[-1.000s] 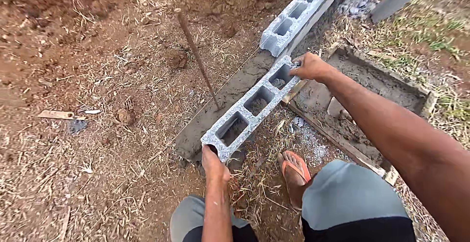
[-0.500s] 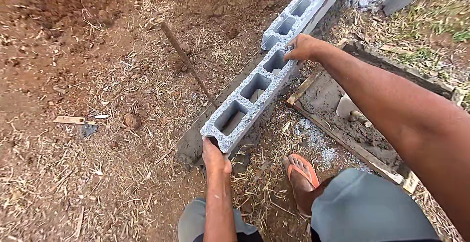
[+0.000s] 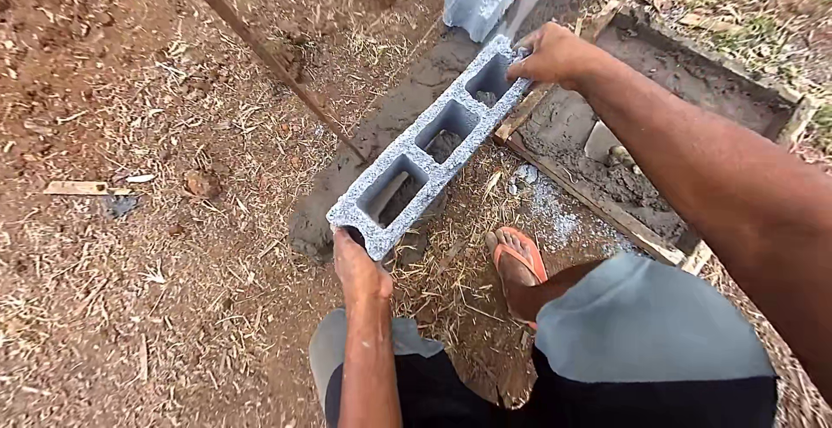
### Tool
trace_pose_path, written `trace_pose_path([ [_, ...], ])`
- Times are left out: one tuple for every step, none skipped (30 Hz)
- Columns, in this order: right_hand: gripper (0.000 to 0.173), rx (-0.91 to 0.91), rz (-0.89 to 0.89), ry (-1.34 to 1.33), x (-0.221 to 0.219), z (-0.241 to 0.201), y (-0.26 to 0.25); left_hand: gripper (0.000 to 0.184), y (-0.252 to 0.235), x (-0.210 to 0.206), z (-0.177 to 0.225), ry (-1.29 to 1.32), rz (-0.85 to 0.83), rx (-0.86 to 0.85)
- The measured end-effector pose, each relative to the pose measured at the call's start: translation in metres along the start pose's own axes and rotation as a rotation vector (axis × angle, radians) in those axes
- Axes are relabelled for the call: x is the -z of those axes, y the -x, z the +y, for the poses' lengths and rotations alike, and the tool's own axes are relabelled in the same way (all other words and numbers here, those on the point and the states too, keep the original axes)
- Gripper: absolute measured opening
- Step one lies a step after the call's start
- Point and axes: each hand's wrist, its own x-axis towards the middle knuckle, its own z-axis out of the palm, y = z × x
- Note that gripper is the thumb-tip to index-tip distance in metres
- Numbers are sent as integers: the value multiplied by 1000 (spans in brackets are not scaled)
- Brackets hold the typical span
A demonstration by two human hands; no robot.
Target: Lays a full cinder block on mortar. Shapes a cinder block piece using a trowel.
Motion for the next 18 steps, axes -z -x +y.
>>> trace_pose_path([
  [28, 2, 2, -15, -5, 11, 6, 57, 4, 6, -4, -12, -13, -17],
  [26, 8, 4, -34, -12, 21, 13, 56, 9, 12, -8, -20, -23, -30],
  [24, 8, -1, -46, -18, 31, 22, 56, 14, 18, -12, -28, -37, -41],
  [21, 3, -2, -52, -25, 41, 31, 55, 19, 23, -17, -35, -47, -46],
  [20, -8, 2, -50, -32, 50, 40, 54, 23, 28, -22, -40, -46, -41],
  [20, -18, -1, -39, -37, 59, 48, 55, 26, 32, -28, -42, -56, -24],
  [21, -23, 1, -15, -43, 68, 55, 55, 27, 38, -35, -38, -65, 7],
  [23, -20, -1, 12, -49, 78, 60, 56, 27, 42, -42, -32, -70, 45],
  [24, -16, -4, 33, -54, 87, 63, 57, 26, 46, -49, -25, -89, 87],
  [26, -15, -6, 46, -59, 96, 67, 57, 26, 48, -56, -26, -96, 123],
  [28, -23, -9, 58, -62, 103, 70, 56, 26, 48, -62, -31, -96, 149],
  [29, -34, -12, 66, -65, 111, 72, 55, 27, 47, -68, -38, -92, 173],
  [30, -48, -23, 73, -67, 118, 76, 55, 28, 46, -72, -49, -84, 194],
  [31, -72, -34, 73, -68, 125, 81, 54, 29, 45, -74, -64, -79, 207],
  [32, -105, -37, 61, -69, 132, 87, 54, 30, 45, -74, -77, -86, 214],
  [32, -126, -30, 41, -68, 139, 94, 55, 31, 45, -73, -96, -102, 216],
  [31, -141, -18, 21, -67, 143, 102, 55, 32, 45, -71, -111, -125, 216],
  [30, -150, 1, 10, -64, 146, 112, 55, 34, 45, -68, -121, -146, 214],
])
